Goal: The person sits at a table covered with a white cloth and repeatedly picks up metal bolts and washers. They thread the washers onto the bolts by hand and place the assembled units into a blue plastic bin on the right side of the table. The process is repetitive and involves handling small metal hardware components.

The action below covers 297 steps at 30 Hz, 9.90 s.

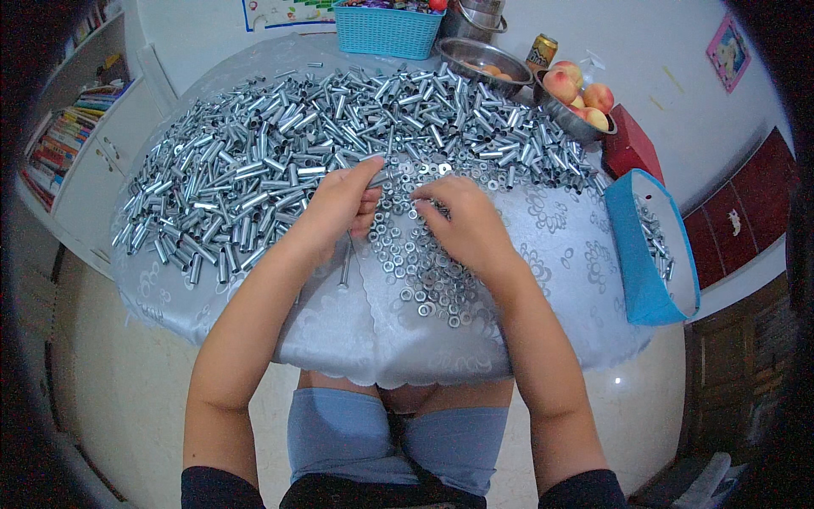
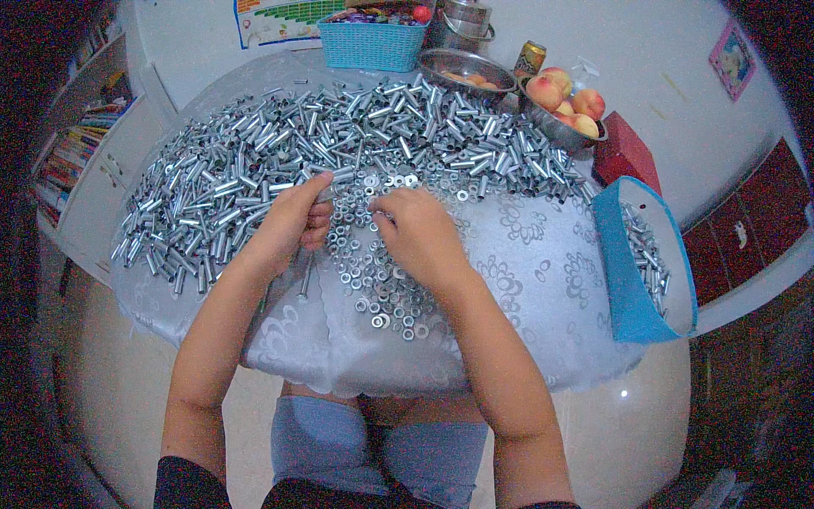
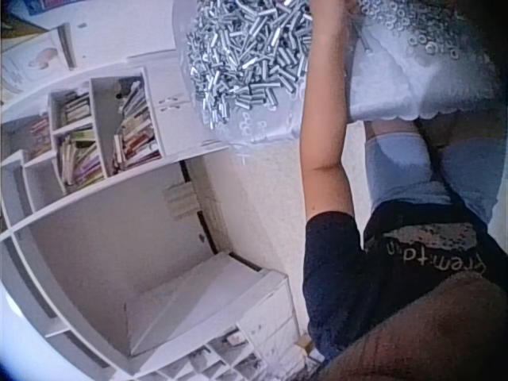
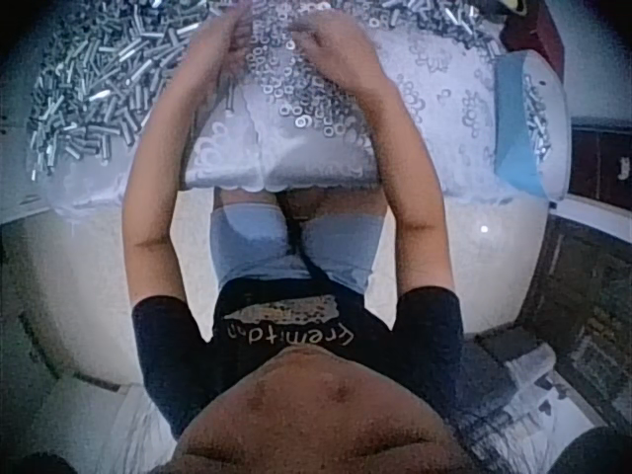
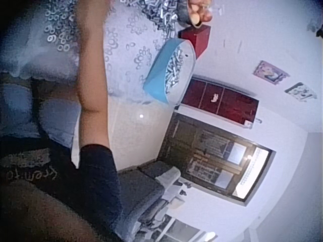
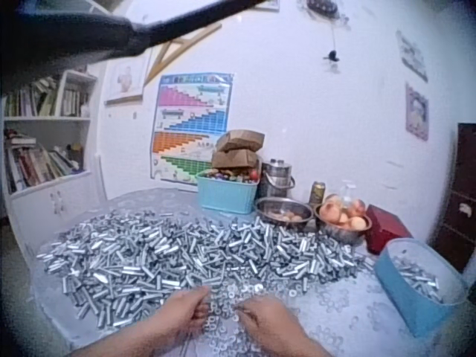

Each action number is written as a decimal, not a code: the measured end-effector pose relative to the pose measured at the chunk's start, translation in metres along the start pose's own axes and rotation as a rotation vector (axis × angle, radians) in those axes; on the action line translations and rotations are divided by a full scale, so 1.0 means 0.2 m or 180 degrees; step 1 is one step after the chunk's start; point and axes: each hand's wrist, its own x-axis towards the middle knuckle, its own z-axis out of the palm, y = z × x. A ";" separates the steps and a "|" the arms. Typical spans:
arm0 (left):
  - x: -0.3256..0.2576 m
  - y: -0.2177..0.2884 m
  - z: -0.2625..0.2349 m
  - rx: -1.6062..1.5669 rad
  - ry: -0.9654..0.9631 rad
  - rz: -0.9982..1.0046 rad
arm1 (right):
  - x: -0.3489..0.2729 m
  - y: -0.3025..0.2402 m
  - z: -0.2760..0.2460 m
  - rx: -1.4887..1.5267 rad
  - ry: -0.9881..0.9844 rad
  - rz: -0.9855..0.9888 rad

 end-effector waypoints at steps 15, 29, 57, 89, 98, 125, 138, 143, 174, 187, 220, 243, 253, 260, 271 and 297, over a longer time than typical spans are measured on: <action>0.04 -0.03 -0.02 0.0340 -0.0105 -0.0019 | 0.00 -0.03 0.12 -0.0346 -0.0108 -0.0652; 0.04 -0.04 -0.02 0.0388 -0.0171 -0.0085 | 0.01 -0.14 0.03 0.1170 0.1019 0.0570; 0.01 -0.04 0.00 0.0440 -0.0114 0.0189 | 0.01 -0.14 0.00 0.0147 0.1126 -0.0675; 0.01 -0.04 -0.01 0.0624 -0.0470 0.0046 | 0.00 -0.12 -0.06 0.0998 0.0235 0.0030; 0.01 -0.05 0.00 0.0677 -0.0364 0.0351 | 0.00 -0.14 -0.04 0.0902 0.0563 0.0129; 0.00 -0.03 0.00 0.1335 -0.0388 0.0534 | -0.01 -0.15 -0.05 0.0971 0.0179 0.0547; -0.01 -0.04 0.02 0.1427 -0.0426 0.0471 | -0.01 -0.11 -0.06 0.0549 -0.0330 0.0605; -0.01 -0.03 0.02 0.1205 -0.0259 0.0296 | -0.01 -0.13 -0.07 0.0425 -0.0250 0.0407; -0.02 -0.01 -0.02 0.1455 -0.0303 0.0286 | 0.00 -0.14 -0.06 0.0438 -0.0447 0.0161; -0.04 -0.02 0.00 0.1596 -0.0196 0.1205 | -0.01 -0.16 -0.05 0.1528 -0.0415 0.0622; -0.04 -0.06 0.01 0.3024 0.0150 0.2948 | 0.01 -0.14 0.01 0.3793 -0.0918 0.2604; -0.03 -0.05 0.01 0.1272 -0.0066 0.1125 | -0.02 -0.18 -0.01 0.0705 0.0354 -0.0142; -0.05 -0.05 -0.03 0.3163 0.0272 0.3666 | 0.00 -0.20 -0.02 0.4594 -0.1194 0.2126; -0.03 -0.07 -0.06 0.3963 0.0609 0.4276 | 0.00 -0.21 -0.05 0.4978 -0.1564 0.2607; -0.01 -0.04 -0.04 0.2398 0.0800 0.2670 | 0.01 0.12 -0.45 0.5753 0.2200 0.0327; 0.04 0.02 -0.29 0.3728 0.1563 0.2027 | 0.02 0.22 -0.27 0.5856 0.1857 0.2139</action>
